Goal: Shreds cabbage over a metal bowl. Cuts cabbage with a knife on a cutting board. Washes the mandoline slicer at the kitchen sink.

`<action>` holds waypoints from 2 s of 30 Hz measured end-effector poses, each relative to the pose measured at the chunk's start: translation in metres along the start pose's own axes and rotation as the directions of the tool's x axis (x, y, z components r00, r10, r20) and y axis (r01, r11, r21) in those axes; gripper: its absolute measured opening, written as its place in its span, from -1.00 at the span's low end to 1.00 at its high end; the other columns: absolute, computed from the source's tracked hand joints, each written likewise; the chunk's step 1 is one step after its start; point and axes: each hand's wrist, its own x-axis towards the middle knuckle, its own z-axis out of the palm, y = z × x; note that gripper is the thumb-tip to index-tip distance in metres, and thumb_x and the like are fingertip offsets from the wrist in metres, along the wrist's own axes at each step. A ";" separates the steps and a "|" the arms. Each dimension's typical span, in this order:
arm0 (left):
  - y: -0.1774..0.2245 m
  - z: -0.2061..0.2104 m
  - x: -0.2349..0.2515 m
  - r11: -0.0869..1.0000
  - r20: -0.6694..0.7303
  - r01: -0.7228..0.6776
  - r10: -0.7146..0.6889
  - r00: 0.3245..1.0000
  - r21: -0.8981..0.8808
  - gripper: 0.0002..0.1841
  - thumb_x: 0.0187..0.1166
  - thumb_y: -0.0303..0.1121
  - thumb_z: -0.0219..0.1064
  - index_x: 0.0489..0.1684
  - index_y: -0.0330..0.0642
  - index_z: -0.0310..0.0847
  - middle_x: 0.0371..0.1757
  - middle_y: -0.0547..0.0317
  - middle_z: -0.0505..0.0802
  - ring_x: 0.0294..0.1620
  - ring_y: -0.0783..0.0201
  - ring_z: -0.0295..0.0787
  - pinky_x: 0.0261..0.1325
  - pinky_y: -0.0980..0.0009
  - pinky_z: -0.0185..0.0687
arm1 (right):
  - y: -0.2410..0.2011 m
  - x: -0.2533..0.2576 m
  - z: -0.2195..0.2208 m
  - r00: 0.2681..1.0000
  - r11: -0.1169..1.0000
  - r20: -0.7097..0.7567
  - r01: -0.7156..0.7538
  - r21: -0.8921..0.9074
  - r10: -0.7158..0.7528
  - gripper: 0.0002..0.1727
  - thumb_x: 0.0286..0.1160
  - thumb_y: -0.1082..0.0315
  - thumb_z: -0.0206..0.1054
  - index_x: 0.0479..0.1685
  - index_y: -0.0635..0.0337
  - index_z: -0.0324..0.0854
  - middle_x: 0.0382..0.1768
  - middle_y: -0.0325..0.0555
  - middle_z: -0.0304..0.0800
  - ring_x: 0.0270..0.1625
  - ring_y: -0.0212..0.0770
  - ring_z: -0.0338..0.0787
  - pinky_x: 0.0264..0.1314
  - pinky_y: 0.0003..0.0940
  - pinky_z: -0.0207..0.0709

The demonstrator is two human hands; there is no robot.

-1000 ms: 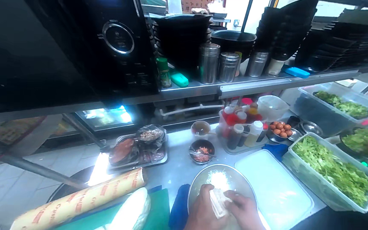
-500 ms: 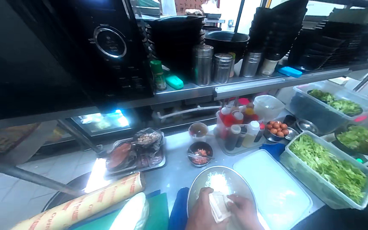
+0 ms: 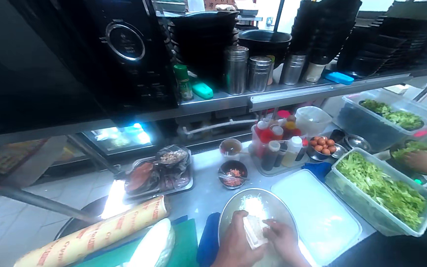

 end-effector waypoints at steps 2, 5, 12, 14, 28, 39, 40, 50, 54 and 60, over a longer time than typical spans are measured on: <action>0.002 -0.001 -0.002 1.000 0.004 -0.008 0.008 1.000 0.004 0.14 -0.13 0.23 0.77 0.55 -0.16 0.33 0.35 0.04 0.71 0.14 0.28 0.81 0.18 0.21 0.84 | 0.017 0.006 -0.001 0.998 0.996 0.012 -0.053 -0.074 0.054 -0.69 0.48 0.04 0.44 0.13 -0.19 0.89 -0.02 -0.39 0.95 -0.02 -0.42 0.89 0.19 -0.17 0.78; 0.000 0.000 -0.001 1.000 0.000 0.000 0.000 1.000 -0.008 0.13 -0.13 0.21 0.77 0.55 -0.15 0.31 0.33 0.05 0.71 0.12 0.29 0.81 0.16 0.22 0.85 | -0.036 -0.014 -0.008 0.997 0.992 0.022 0.075 0.105 -0.077 -0.72 0.51 0.18 0.49 0.15 -0.07 0.89 0.25 -0.34 0.87 0.26 -0.42 0.83 0.38 -0.29 0.76; 0.003 -0.002 -0.002 1.000 -0.004 0.009 -0.009 1.000 0.002 0.16 -0.14 0.23 0.78 0.56 -0.18 0.33 0.35 0.01 0.72 0.16 0.22 0.81 0.20 0.16 0.83 | -0.003 0.000 -0.004 0.999 0.998 0.018 -0.029 -0.051 0.030 -0.70 0.49 0.06 0.47 0.13 -0.16 0.89 0.11 -0.39 0.93 0.14 -0.44 0.87 0.32 -0.20 0.76; -0.001 0.000 -0.002 1.000 -0.008 0.008 -0.008 1.000 0.008 0.14 -0.15 0.22 0.78 0.55 -0.15 0.33 0.35 0.03 0.71 0.13 0.25 0.82 0.16 0.18 0.85 | -0.038 -0.015 -0.006 0.997 0.993 0.009 0.070 0.091 -0.071 -0.72 0.50 0.19 0.50 0.14 -0.06 0.89 0.26 -0.33 0.87 0.29 -0.42 0.83 0.41 -0.29 0.75; -0.001 0.000 0.000 1.000 -0.024 -0.025 0.026 0.999 0.009 0.13 -0.14 0.25 0.77 0.52 -0.17 0.35 0.34 0.04 0.70 0.15 0.29 0.79 0.20 0.24 0.83 | 0.013 0.007 0.001 0.998 0.995 0.010 -0.057 -0.079 0.058 -0.73 0.53 0.02 0.41 0.08 -0.22 0.90 -0.12 -0.42 0.96 -0.09 -0.44 0.89 0.13 -0.17 0.79; -0.001 0.000 0.000 1.000 -0.019 -0.007 0.007 1.000 -0.012 0.13 -0.12 0.22 0.77 0.55 -0.18 0.33 0.35 0.02 0.71 0.14 0.24 0.82 0.17 0.17 0.85 | -0.026 -0.008 -0.003 0.998 0.996 0.000 0.065 0.062 -0.065 -0.76 0.52 0.15 0.49 0.09 -0.10 0.90 0.12 -0.39 0.93 0.14 -0.45 0.88 0.30 -0.28 0.80; -0.003 0.000 -0.001 1.000 -0.013 -0.003 0.003 1.000 -0.012 0.13 -0.13 0.22 0.77 0.55 -0.16 0.33 0.35 0.03 0.71 0.13 0.26 0.82 0.16 0.19 0.85 | -0.037 -0.015 -0.003 0.994 0.987 -0.008 0.106 0.123 -0.106 -0.76 0.53 0.21 0.49 0.10 -0.04 0.90 0.20 -0.34 0.90 0.22 -0.42 0.86 0.36 -0.29 0.78; -0.005 0.002 -0.003 1.000 -0.024 -0.010 0.009 1.000 -0.008 0.14 -0.14 0.24 0.76 0.54 -0.15 0.33 0.33 0.07 0.70 0.12 0.31 0.81 0.15 0.24 0.85 | -0.033 -0.016 0.001 0.997 0.992 -0.019 0.080 0.102 -0.078 -0.74 0.56 0.19 0.46 0.15 -0.07 0.88 0.17 -0.38 0.91 0.20 -0.46 0.86 0.36 -0.32 0.77; -0.004 0.000 -0.007 0.999 -0.038 -0.037 0.037 0.999 -0.013 0.13 -0.13 0.22 0.78 0.53 -0.20 0.35 0.34 0.02 0.71 0.13 0.29 0.81 0.17 0.25 0.84 | 0.018 0.001 0.006 0.997 0.994 -0.017 -0.074 -0.079 0.073 -0.73 0.54 0.03 0.41 0.08 -0.20 0.90 -0.15 -0.42 0.96 -0.12 -0.45 0.89 0.10 -0.19 0.80; -0.007 0.003 -0.006 1.000 -0.032 -0.021 0.020 0.999 -0.019 0.14 -0.14 0.24 0.77 0.54 -0.15 0.32 0.34 0.07 0.69 0.13 0.32 0.80 0.16 0.27 0.85 | -0.012 -0.011 0.006 0.998 0.998 -0.026 0.060 -0.005 -0.060 -0.74 0.58 0.11 0.41 0.12 -0.12 0.89 0.08 -0.40 0.94 0.12 -0.48 0.87 0.30 -0.30 0.78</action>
